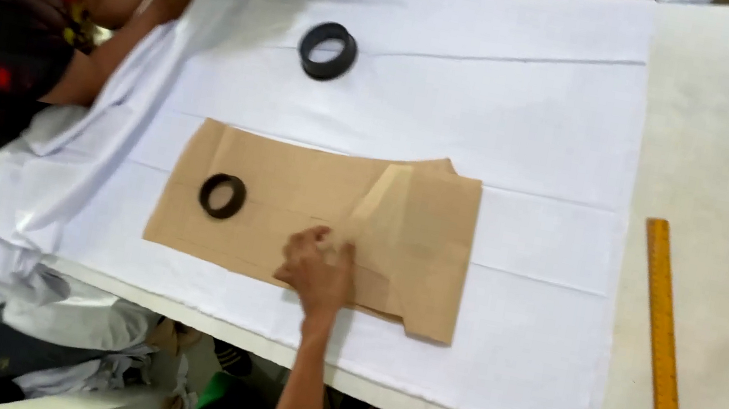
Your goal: Tracing a paper pattern onto white fabric using a pencil and a ruler.
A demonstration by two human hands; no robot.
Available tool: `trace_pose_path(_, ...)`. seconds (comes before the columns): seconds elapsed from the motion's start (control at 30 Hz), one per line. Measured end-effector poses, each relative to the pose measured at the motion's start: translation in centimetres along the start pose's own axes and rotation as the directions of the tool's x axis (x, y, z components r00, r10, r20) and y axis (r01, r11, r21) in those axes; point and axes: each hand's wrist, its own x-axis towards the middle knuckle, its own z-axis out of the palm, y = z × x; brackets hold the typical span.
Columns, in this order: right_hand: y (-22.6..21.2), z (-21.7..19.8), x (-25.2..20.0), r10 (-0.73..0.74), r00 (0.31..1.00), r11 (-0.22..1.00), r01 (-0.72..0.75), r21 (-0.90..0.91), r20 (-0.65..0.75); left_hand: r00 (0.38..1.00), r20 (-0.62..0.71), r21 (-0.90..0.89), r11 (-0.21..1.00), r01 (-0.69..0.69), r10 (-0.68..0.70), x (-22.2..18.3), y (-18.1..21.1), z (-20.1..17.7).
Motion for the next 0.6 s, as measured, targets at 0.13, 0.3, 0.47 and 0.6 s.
trace_pose_path(0.13, -0.7, -1.4, 0.5, -0.055, 0.996, 0.994, 0.048, -0.102, -0.068, 0.982, 0.161, 0.157, 0.985, 0.072, -0.097, 0.5, -1.4, -0.5)
trace_pose_path(0.3, 0.4, 0.3, 0.7, -0.059, 0.994, 0.993, 0.049, -0.111, -0.088, 0.972, 0.215, 0.125, 0.990, 0.067, -0.093, 1.4, -0.1, -1.1)
trace_pose_path(0.47, 0.4, 0.2, 0.7, -0.092, 0.990, 0.991, 0.081, -0.102, -0.102, 0.958, 0.286, -0.357, 0.927, 0.116, -0.010, 1.2, 1.2, -1.5)
trace_pose_path(0.6, 0.2, 0.0, 0.3, -0.076, 0.993, 0.994, 0.068, -0.082, -0.093, 0.962, 0.115, -0.495, 0.854, -0.159, 0.246, -0.9, 4.5, 0.2)
